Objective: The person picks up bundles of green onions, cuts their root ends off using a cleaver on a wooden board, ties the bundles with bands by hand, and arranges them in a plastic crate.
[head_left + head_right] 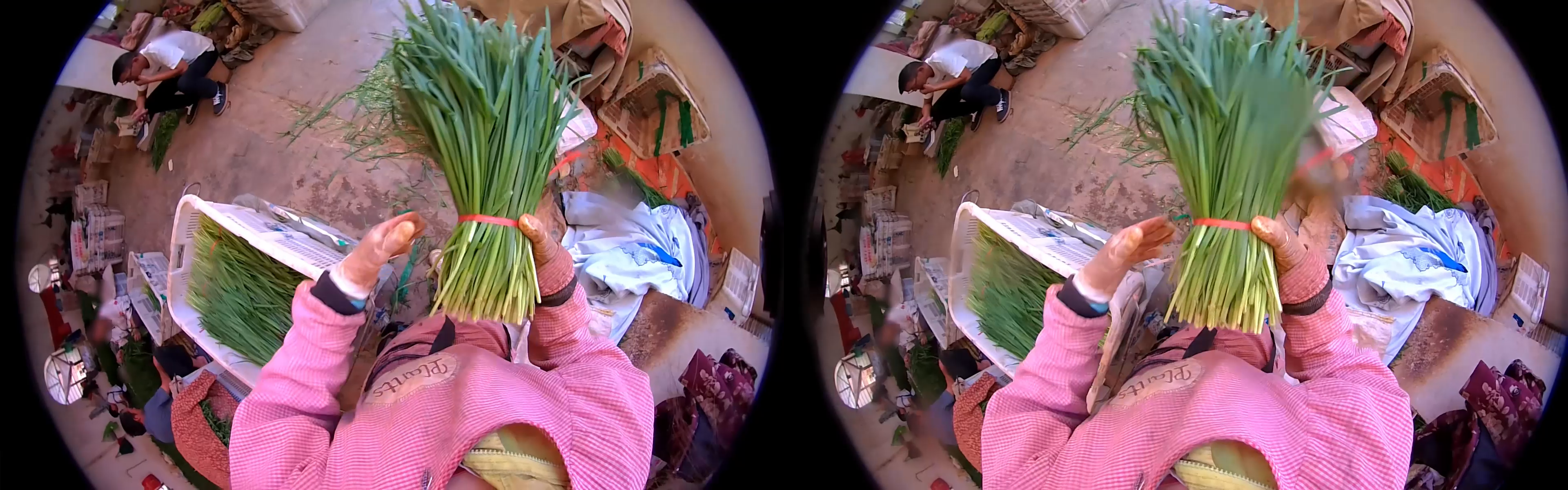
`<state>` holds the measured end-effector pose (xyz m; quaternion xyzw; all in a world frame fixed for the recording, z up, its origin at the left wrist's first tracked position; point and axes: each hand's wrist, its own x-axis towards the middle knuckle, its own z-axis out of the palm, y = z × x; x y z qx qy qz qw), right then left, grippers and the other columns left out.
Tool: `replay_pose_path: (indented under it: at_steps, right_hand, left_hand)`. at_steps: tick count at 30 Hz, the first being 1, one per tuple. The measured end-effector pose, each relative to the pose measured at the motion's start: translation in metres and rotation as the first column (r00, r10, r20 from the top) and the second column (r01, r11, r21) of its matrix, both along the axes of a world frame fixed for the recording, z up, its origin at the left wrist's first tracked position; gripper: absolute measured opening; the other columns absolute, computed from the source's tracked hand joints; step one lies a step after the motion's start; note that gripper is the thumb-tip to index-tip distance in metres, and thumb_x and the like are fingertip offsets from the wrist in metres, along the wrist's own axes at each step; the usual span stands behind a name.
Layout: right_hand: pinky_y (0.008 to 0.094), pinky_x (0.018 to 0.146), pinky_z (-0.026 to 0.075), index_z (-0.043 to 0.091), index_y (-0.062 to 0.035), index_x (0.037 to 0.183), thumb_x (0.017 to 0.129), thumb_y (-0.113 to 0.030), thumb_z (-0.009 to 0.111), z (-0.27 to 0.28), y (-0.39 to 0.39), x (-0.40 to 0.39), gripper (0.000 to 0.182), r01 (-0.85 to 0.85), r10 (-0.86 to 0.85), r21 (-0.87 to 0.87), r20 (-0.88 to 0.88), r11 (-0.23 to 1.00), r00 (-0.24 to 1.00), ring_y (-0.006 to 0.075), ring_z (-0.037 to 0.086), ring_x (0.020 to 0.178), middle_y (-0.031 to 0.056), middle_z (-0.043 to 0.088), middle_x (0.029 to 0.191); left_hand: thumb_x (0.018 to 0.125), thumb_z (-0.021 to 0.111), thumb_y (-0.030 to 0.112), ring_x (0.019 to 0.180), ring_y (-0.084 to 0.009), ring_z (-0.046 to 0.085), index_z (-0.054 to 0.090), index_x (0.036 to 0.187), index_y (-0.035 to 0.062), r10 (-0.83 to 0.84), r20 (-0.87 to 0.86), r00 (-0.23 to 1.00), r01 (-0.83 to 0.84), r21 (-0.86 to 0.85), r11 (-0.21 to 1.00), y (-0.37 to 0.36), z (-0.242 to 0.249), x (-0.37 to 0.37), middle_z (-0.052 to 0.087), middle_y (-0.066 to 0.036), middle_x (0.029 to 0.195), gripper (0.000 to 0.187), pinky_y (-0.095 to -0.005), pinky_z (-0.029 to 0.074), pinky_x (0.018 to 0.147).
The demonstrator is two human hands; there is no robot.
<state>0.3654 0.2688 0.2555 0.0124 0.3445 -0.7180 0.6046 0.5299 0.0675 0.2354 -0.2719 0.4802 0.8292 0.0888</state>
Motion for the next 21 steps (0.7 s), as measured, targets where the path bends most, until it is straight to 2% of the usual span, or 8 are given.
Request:
replay_pose_path:
  at_steps: [4, 6, 7, 10, 11, 15, 17, 21]
  right_hand:
    - [0.0322, 0.088, 0.043, 0.042, 0.0027, 0.121, 0.069, -0.044, 0.068, 0.002, -0.016, 0.016, 0.075, -0.162, 0.154, -0.060, -0.116, 0.985, 0.981, 0.0234, 0.055, 0.099, 0.0144, 0.055, 0.110]
    - [0.0308, 0.086, 0.043, 0.042, 0.0060, 0.120, 0.069, -0.046, 0.067, -0.002, -0.018, -0.002, 0.077, -0.244, 0.457, 0.402, -0.614, 0.883, 0.643, 0.0214, 0.053, 0.100, 0.0166, 0.055, 0.108]
    - [0.0299, 0.083, 0.043, 0.045, 0.0006, 0.120, 0.073, -0.042, 0.065, 0.001, -0.015, -0.002, 0.067, 0.039, 0.385, 0.492, -0.725, 0.869, 0.572, 0.0192, 0.054, 0.095, 0.0140, 0.057, 0.104]
    - [0.0311, 0.077, 0.045, 0.050, -0.0091, 0.118, 0.077, -0.030, 0.063, 0.043, -0.024, -0.001, 0.048, 0.009, 0.251, 0.262, -0.934, 0.965, 0.256, 0.0202, 0.057, 0.086, 0.0107, 0.058, 0.095]
    - [0.0337, 0.069, 0.047, 0.054, -0.0157, 0.113, 0.079, -0.020, 0.057, 0.042, -0.033, 0.007, 0.034, -0.078, 0.237, 0.246, -0.965, 0.966, -0.108, 0.0236, 0.057, 0.081, 0.0090, 0.057, 0.087]
    - [0.0351, 0.062, 0.048, 0.058, -0.0100, 0.095, 0.077, -0.015, 0.053, 0.034, -0.065, 0.021, 0.019, -0.185, 0.173, 0.280, -0.877, 0.942, -0.448, 0.0255, 0.059, 0.076, 0.0089, 0.057, 0.082]
    - [0.0370, 0.066, 0.046, 0.056, -0.0063, 0.080, 0.078, -0.014, 0.054, 0.042, -0.070, 0.025, 0.008, -0.177, 0.331, 0.595, -0.642, 0.784, -0.691, 0.0280, 0.059, 0.075, 0.0114, 0.057, 0.079]
    - [0.0374, 0.061, 0.047, 0.054, -0.0064, 0.082, 0.076, -0.015, 0.056, 0.053, -0.041, 0.021, 0.010, 0.035, 0.529, 0.747, -0.436, 0.664, -0.728, 0.0286, 0.058, 0.068, 0.0120, 0.056, 0.073]
  left_hand:
    - [0.078, 0.061, 0.040, 0.097, -0.0220, 0.056, 0.051, 0.113, 0.0047, 0.461, -0.170, 0.871, -0.321, 0.513, 0.796, 0.028, 0.016, -0.052, 0.057, -0.010, 0.109, 0.051, -0.0359, 0.045, 0.086]
    - [0.076, 0.063, 0.028, 0.092, -0.0229, 0.058, 0.052, 0.111, 0.0023, 0.601, -0.210, 0.771, -0.375, 0.614, 0.695, 0.023, -0.002, -0.046, 0.059, -0.010, 0.105, 0.044, -0.0360, 0.048, 0.083]
    - [0.077, 0.062, 0.026, 0.091, -0.0234, 0.059, 0.052, 0.110, 0.0019, 0.607, -0.197, 0.770, -0.391, 0.605, 0.693, 0.020, -0.011, -0.041, 0.059, -0.010, 0.104, 0.043, -0.0368, 0.048, 0.083]
    - [0.078, 0.060, 0.024, 0.090, -0.0243, 0.059, 0.052, 0.109, 0.0012, 0.597, -0.125, 0.793, -0.387, 0.652, 0.652, 0.010, -0.016, -0.026, 0.059, -0.011, 0.103, 0.039, -0.0384, 0.048, 0.082]
    - [0.079, 0.059, 0.022, 0.089, -0.0248, 0.059, 0.052, 0.109, 0.0010, 0.565, -0.078, 0.821, -0.356, 0.703, 0.615, 0.009, -0.015, -0.023, 0.059, -0.012, 0.103, 0.037, -0.0393, 0.049, 0.081]
    - [0.079, 0.058, 0.018, 0.087, -0.0257, 0.060, 0.051, 0.109, 0.0006, 0.650, -0.060, 0.758, -0.476, 0.630, 0.613, 0.016, -0.015, -0.020, 0.060, -0.013, 0.099, 0.036, -0.0394, 0.050, 0.078]
    - [0.079, 0.058, 0.018, 0.086, -0.0258, 0.061, 0.051, 0.109, 0.0006, 0.657, -0.043, 0.752, -0.498, 0.617, 0.610, 0.017, -0.015, -0.010, 0.060, -0.013, 0.099, 0.035, -0.0397, 0.051, 0.078]
    - [0.079, 0.058, 0.015, 0.084, -0.0264, 0.061, 0.052, 0.108, 0.0004, 0.711, -0.004, 0.703, -0.575, 0.584, 0.573, 0.018, -0.017, 0.001, 0.060, -0.013, 0.099, 0.032, -0.0414, 0.052, 0.075]
